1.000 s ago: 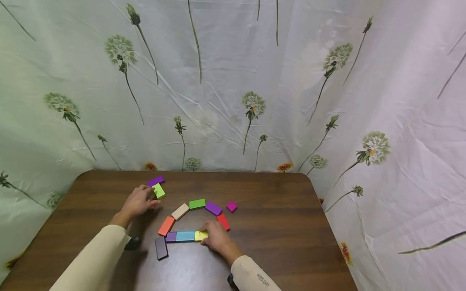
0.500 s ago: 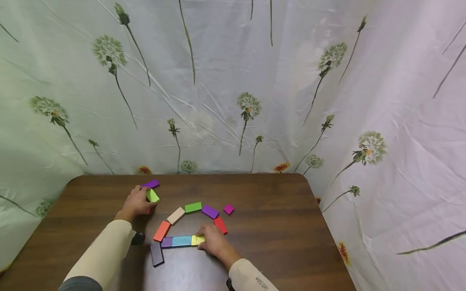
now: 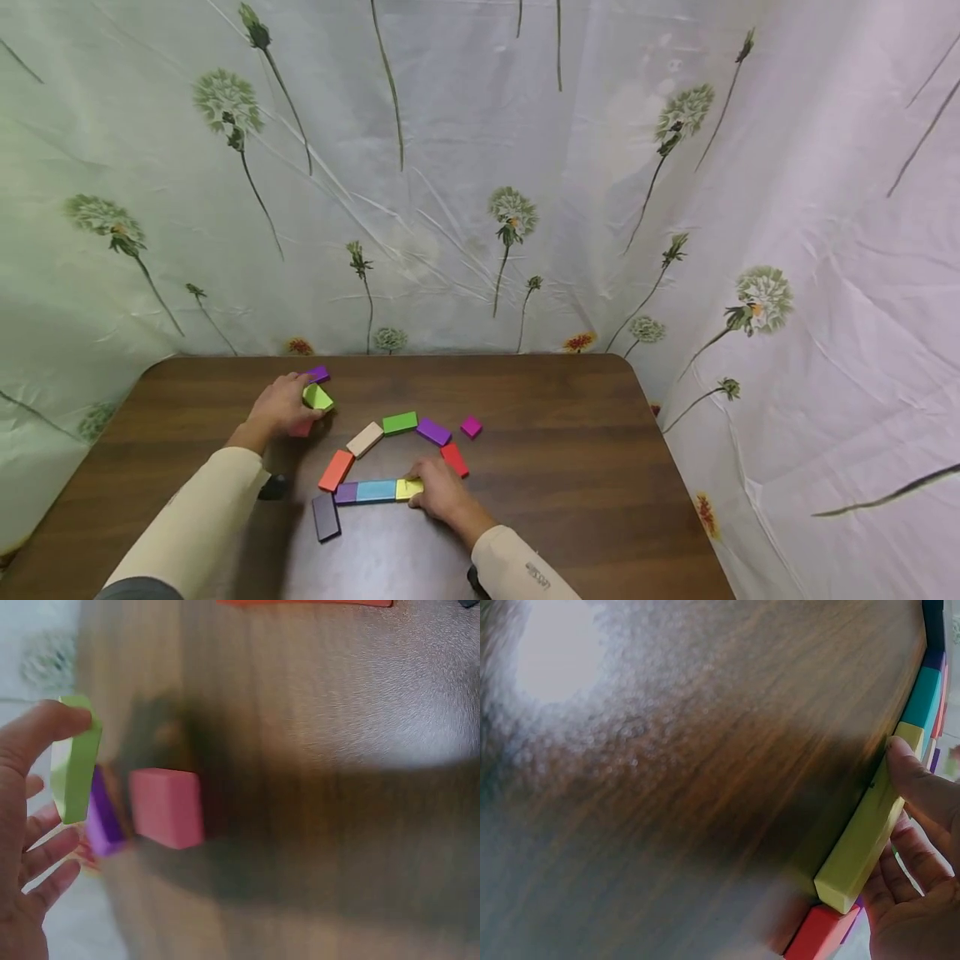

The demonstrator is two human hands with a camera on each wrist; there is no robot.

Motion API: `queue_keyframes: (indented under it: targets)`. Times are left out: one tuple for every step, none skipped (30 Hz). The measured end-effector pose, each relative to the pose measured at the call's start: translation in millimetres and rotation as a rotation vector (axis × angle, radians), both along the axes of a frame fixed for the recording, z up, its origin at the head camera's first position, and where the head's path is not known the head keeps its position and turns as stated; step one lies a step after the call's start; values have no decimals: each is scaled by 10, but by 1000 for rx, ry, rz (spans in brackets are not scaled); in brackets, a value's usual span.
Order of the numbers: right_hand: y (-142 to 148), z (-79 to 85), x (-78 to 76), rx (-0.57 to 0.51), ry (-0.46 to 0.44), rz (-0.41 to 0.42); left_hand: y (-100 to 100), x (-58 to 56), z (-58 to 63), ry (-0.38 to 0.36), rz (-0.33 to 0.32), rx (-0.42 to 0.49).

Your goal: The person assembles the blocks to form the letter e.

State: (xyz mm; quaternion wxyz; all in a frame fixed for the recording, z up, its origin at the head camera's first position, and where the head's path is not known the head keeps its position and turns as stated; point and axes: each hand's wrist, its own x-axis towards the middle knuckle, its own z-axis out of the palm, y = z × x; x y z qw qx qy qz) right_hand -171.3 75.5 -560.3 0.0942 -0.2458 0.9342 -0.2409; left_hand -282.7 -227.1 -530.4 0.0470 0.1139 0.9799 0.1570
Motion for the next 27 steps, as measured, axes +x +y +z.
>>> queue_keyframes:
  targets:
    - [0,5,-1,-1,-1,0,11,10,45,5,-16,22]
    - [-1,3,-3,0,2,3,25,24,86,12,-35,42]
    - [0,2,-3,0,1,4,39,40,128,13,-53,58]
    - [1,1,-7,-2,4,8,52,61,169,16,-74,70]
    - [3,-2,-9,-3,4,10,64,87,209,18,-94,81]
    - [3,-4,-14,-5,9,15,74,117,244,22,-115,84]
    - [5,-7,-16,-4,12,18,85,153,275,27,-137,88]
    - [6,-12,-19,-2,17,22,95,192,301,32,-154,94]
    - [7,-15,-21,-3,23,27,105,234,322,43,-173,103]
    - [9,-18,-23,-4,30,32,115,278,339,56,-193,113]
    - [11,-18,-20,-7,32,35,127,326,357,64,-211,124]
    - [13,-20,-19,-6,37,39,139,372,368,84,-240,132]
    - [16,-21,-15,-7,40,41,151,418,377,102,-269,134]
    - [17,-19,-12,-9,40,41,161,463,386,117,-293,132]
    - [17,-18,-10,-9,39,42,171,507,394,134,-322,125]
    - [18,-17,-8,-8,37,42,180,552,403,138,-343,117]
    - [19,-16,-6,-6,33,39,189,596,414,136,-363,113]
    - [19,-12,-4,-3,30,38,197,637,418,131,-376,107]
    - [20,-8,-4,-4,24,36,203,679,426,107,-376,108]
    - [20,-2,-4,-5,20,34,210,719,432,88,-383,113]
    - [20,0,-5,-8,18,34,217,755,431,62,-386,130]
    - [20,3,-6,-11,19,35,223,795,433,19,-379,156]
    - [18,7,-8,-13,18,35,228,832,434,-16,-376,180]
    - [15,10,-8,-15,21,38,230,867,432,-49,-374,200]
    - [11,12,-7,-18,25,42,232,903,437,-79,-378,223]
    - [6,12,-7,-18,31,47,236,939,443,-109,-380,244]
    - [-2,14,-4,-16,37,54,241,975,449,-142,-374,262]
